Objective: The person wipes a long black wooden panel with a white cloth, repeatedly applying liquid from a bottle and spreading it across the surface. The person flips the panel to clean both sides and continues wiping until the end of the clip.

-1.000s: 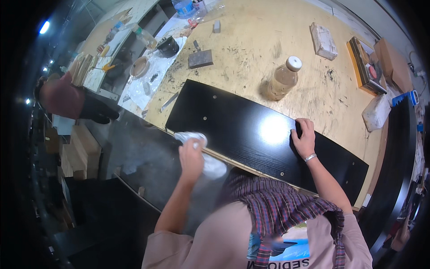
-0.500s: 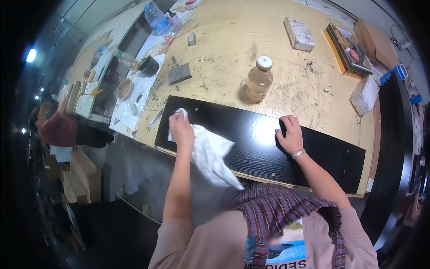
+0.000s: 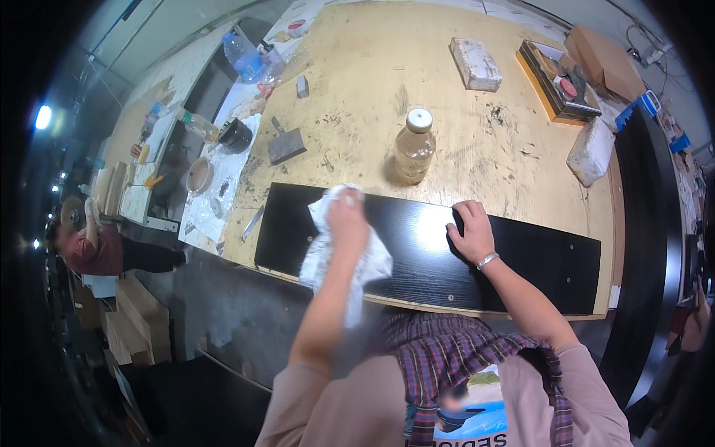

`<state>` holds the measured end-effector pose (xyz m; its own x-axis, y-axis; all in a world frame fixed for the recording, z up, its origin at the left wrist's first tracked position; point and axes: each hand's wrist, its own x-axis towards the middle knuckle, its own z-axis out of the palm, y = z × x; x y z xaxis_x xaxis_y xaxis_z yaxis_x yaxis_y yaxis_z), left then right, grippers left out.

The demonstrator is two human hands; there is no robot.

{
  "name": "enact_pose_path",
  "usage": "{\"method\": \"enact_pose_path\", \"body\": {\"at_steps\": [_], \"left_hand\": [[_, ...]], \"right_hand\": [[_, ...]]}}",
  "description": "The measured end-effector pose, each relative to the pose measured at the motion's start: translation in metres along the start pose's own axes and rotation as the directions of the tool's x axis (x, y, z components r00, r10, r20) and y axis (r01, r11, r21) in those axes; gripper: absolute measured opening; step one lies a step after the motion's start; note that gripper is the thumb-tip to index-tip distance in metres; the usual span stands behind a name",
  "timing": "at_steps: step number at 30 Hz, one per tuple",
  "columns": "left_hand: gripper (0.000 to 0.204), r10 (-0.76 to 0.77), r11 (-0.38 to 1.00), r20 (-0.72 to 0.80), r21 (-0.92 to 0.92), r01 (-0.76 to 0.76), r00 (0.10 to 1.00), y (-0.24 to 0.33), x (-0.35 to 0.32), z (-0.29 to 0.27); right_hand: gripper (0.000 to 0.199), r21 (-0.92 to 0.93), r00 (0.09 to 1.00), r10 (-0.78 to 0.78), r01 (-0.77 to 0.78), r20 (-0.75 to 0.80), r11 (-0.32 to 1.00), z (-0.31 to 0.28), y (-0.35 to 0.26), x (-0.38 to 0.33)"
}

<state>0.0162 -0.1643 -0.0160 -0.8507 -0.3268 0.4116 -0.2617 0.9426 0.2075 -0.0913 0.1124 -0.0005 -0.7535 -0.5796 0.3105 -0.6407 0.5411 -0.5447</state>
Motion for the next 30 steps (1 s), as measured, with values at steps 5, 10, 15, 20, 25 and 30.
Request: {"method": "enact_pose_path", "body": {"at_steps": [5,10,15,20,25,30], "left_hand": [[0.030,0.331,0.872,0.063,-0.401,-0.280,0.942,0.097,-0.038,-0.016],[0.036,-0.050,0.997,-0.002,0.052,0.050,0.999,-0.087,-0.049,-0.038],[0.051,-0.149,0.969,0.171,0.222,0.109,0.974,-0.095,-0.044,-0.049],[0.054,0.129,0.990,0.248,0.019,-0.138,0.960,-0.009,-0.044,-0.023],[0.058,0.256,0.966,0.252,-0.111,-0.235,0.933,0.068,-0.039,-0.024],[0.060,0.361,0.929,0.269,-0.181,-0.321,0.893,0.148,-0.036,-0.005]], "right_hand": [[0.034,-0.013,0.999,0.036,-0.036,-0.007,0.999,-0.002,0.001,0.001],[0.032,-0.043,1.000,0.017,-0.018,-0.026,0.999,0.002,-0.008,-0.001],[0.029,-0.081,0.999,0.009,-0.012,-0.042,0.997,0.003,-0.008,-0.001],[0.027,-0.070,0.997,0.017,-0.021,-0.069,0.997,0.003,-0.008,0.002],[0.035,-0.004,0.990,-0.021,0.020,-0.136,1.000,-0.008,0.017,-0.017],[0.034,-0.139,0.906,0.197,-0.265,-0.375,0.954,-0.085,0.065,-0.097]]}}
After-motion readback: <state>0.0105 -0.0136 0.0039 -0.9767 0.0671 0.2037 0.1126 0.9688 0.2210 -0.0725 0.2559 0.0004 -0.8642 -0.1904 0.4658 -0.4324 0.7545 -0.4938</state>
